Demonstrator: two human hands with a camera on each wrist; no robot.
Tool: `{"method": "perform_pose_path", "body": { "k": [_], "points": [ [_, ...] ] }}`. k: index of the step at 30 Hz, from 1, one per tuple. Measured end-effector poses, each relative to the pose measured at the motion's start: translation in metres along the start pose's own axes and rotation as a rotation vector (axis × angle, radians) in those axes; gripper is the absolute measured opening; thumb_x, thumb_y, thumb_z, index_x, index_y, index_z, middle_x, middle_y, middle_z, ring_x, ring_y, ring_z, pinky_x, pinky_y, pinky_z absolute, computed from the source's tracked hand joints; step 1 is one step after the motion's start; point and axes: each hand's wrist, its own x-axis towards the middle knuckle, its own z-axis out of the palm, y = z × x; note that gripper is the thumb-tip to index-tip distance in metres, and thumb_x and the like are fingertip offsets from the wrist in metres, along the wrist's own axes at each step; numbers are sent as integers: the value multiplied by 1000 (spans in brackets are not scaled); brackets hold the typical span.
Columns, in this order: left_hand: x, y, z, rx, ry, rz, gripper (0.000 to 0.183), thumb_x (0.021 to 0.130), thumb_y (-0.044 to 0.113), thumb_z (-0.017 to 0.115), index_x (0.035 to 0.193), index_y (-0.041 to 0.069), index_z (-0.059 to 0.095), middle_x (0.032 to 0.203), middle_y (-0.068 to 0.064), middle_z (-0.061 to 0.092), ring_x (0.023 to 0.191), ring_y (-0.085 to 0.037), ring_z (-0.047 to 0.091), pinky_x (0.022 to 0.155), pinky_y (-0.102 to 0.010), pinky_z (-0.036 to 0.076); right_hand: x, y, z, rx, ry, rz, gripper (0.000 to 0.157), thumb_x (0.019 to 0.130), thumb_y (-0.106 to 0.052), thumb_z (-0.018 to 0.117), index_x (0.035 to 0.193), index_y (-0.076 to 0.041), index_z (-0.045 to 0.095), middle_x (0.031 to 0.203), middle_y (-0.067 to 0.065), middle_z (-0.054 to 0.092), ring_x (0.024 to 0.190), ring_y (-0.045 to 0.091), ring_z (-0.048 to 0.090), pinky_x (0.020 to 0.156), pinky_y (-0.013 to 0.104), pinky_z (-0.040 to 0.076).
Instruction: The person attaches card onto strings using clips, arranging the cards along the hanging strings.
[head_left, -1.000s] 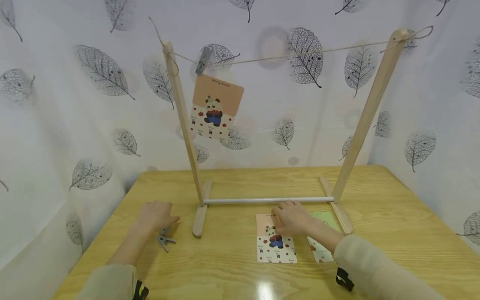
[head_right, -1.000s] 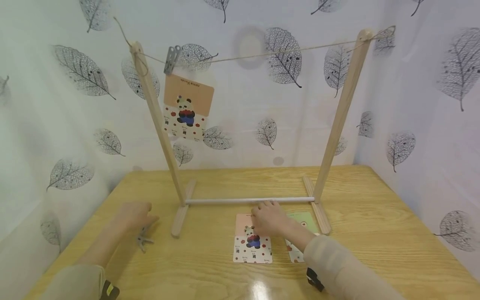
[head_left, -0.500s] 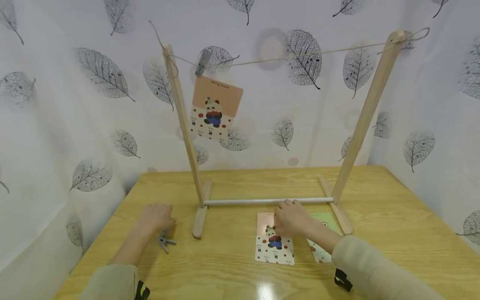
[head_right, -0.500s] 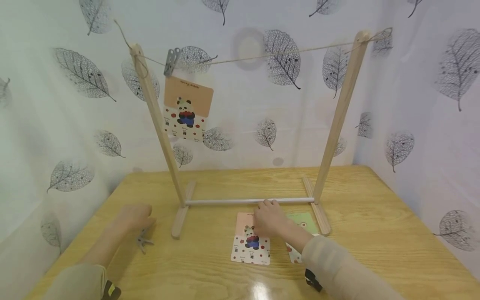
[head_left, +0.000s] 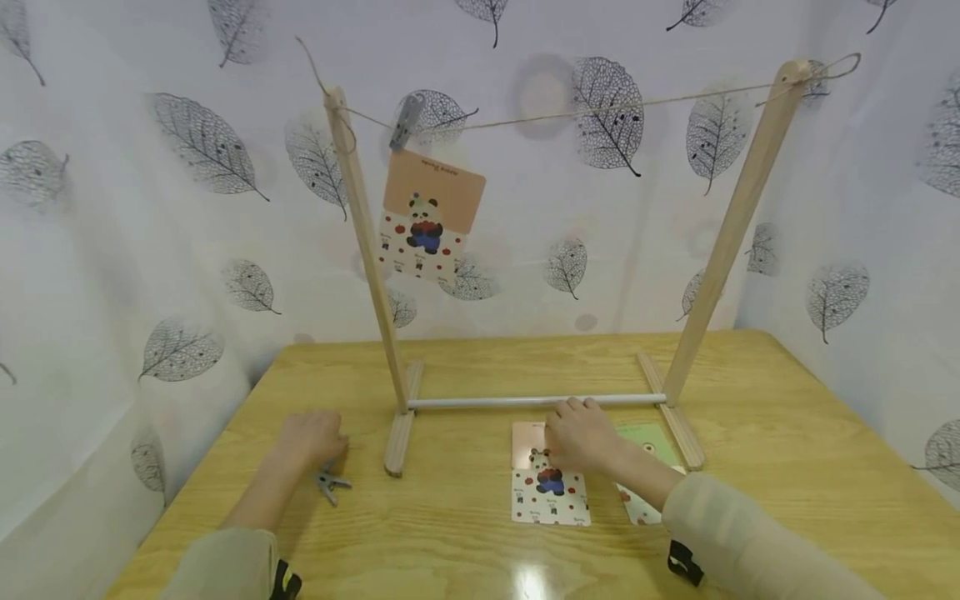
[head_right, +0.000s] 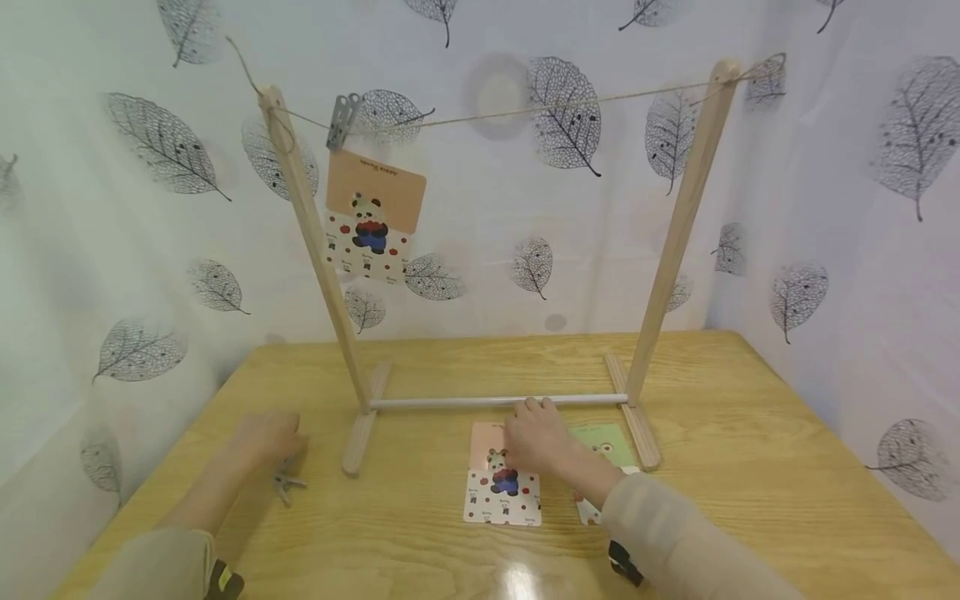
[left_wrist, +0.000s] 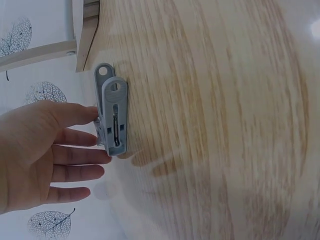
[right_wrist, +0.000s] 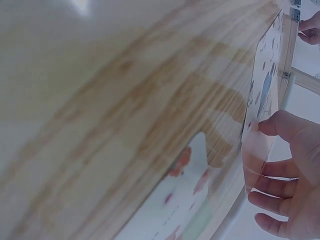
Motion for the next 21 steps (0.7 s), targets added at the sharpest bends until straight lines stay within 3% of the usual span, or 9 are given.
{"method": "perform_pose_path", "body": {
  "k": [8,15,21],
  "points": [
    [0,1,0,-3,-3,-3,23,84,20,59,66,10,49,61,-2,46,55,-18,45,51,-34,39,2,-1,-1,-77,64,16,20,80,-28,59,86,-9,63,78,2,51,72,19,48,69,38,42],
    [2,1,5,-9,11,-6,27,85,22,59,63,11,47,58,-1,45,52,-15,43,48,-29,35,1,0,-2,-31,102,56,34,76,-35,66,98,-9,63,90,10,57,88,32,56,77,51,43],
    [3,0,8,1,1,-35,30,86,21,56,60,11,46,56,-1,45,50,-15,42,47,-28,34,-3,-1,-4,-26,129,69,42,73,-38,69,105,-12,62,90,12,56,82,30,55,72,49,43]
  ]
}}
